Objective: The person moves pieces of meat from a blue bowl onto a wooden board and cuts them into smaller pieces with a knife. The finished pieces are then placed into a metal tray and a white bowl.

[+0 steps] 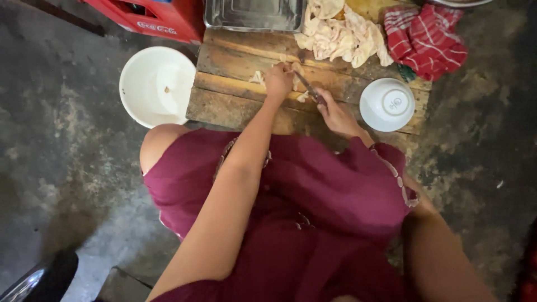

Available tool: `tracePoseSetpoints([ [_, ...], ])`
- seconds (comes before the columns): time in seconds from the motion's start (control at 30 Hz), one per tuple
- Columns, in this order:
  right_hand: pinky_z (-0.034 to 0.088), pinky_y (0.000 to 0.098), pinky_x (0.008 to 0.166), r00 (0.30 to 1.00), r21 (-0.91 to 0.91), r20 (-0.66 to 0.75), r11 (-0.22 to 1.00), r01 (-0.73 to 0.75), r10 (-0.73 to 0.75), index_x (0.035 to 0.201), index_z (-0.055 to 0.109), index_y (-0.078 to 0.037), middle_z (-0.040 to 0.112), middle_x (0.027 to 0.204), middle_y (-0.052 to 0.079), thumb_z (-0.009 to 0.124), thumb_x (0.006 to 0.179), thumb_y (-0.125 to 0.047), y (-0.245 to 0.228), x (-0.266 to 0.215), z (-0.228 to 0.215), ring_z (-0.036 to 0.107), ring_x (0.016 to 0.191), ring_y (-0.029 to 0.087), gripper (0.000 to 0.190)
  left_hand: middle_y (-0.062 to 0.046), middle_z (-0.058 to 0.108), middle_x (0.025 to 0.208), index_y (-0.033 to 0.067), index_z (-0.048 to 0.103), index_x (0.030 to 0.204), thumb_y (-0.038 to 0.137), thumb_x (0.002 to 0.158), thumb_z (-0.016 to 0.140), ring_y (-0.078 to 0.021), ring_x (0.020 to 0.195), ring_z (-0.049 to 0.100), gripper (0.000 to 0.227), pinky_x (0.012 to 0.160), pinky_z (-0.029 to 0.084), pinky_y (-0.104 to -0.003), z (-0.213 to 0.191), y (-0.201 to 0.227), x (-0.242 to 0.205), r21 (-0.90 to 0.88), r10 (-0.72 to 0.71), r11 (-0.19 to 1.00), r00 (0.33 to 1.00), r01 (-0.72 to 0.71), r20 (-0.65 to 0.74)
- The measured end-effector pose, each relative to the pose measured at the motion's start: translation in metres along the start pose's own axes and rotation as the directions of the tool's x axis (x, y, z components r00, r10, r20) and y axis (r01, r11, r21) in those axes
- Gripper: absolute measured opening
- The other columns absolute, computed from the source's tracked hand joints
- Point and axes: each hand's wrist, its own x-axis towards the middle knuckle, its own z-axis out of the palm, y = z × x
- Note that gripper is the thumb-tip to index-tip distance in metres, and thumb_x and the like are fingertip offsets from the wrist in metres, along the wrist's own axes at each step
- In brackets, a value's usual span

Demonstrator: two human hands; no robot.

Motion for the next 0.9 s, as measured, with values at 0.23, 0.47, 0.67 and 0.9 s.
tracePoseSetpoints([
  [0.23, 0.053, 0.0561, 0.079, 0.984, -0.100, -0.176, 0.995, -0.030, 0.012, 0.154, 0.036, -0.021, 0.067, 0.128, 0.026, 0.053, 0.105, -0.019, -0.012, 0.010, -0.008, 0.067, 0.098, 0.049, 0.052, -0.019, 0.072, 0.089, 0.0048, 0.070, 0.094, 0.007, 0.074, 0.063, -0.0405, 0.084, 0.070, 0.021, 0.073, 0.055, -0.049, 0.011, 0.010, 0.004, -0.070, 0.141, 0.987, 0.987, -0.147, -0.077],
  [0.47, 0.053, 0.0601, 0.065, 0.999, -0.436, -0.044, 0.900, -0.017, -0.003, 0.158, 0.035, -0.023, 0.071, 0.079, 0.023, 0.056, 0.107, -0.022, -0.014, 0.043, 0.000, 0.068, 0.071, 0.047, 0.055, -0.020, 0.071, 0.099, 0.0099, 0.077, 0.097, 0.022, 0.080, 0.076, -0.0415, 0.088, 0.070, 0.021, 0.077, 0.056, -0.049, -0.001, 0.023, 0.011, -0.002, 0.152, 0.988, 0.988, -0.152, -0.023],
  [0.67, 0.053, 0.0612, 0.066, 0.999, -0.412, -0.003, 0.910, -0.041, 0.044, 0.159, 0.028, -0.025, 0.071, 0.080, 0.023, 0.048, 0.111, -0.027, 0.025, 0.073, 0.030, 0.069, 0.074, 0.047, 0.052, -0.021, 0.067, 0.096, 0.0111, 0.077, 0.098, 0.022, 0.080, 0.078, -0.0437, 0.088, 0.067, 0.022, 0.074, 0.053, -0.053, -0.021, 0.036, 0.012, 0.051, 0.192, 0.980, 0.981, -0.191, 0.000],
  [0.9, 0.050, 0.0640, 0.072, 0.964, -0.277, 0.091, 0.937, -0.215, 0.248, 0.159, 0.025, -0.028, 0.070, 0.089, 0.026, 0.042, 0.108, -0.030, 0.001, 0.020, 0.002, 0.066, 0.079, 0.053, 0.054, -0.019, 0.072, 0.087, 0.0136, 0.077, 0.093, 0.008, 0.079, 0.071, -0.0408, 0.086, 0.069, 0.016, 0.077, 0.056, -0.048, -0.001, 0.009, 0.018, 0.008, 0.197, 0.980, 0.973, -0.198, -0.123],
])
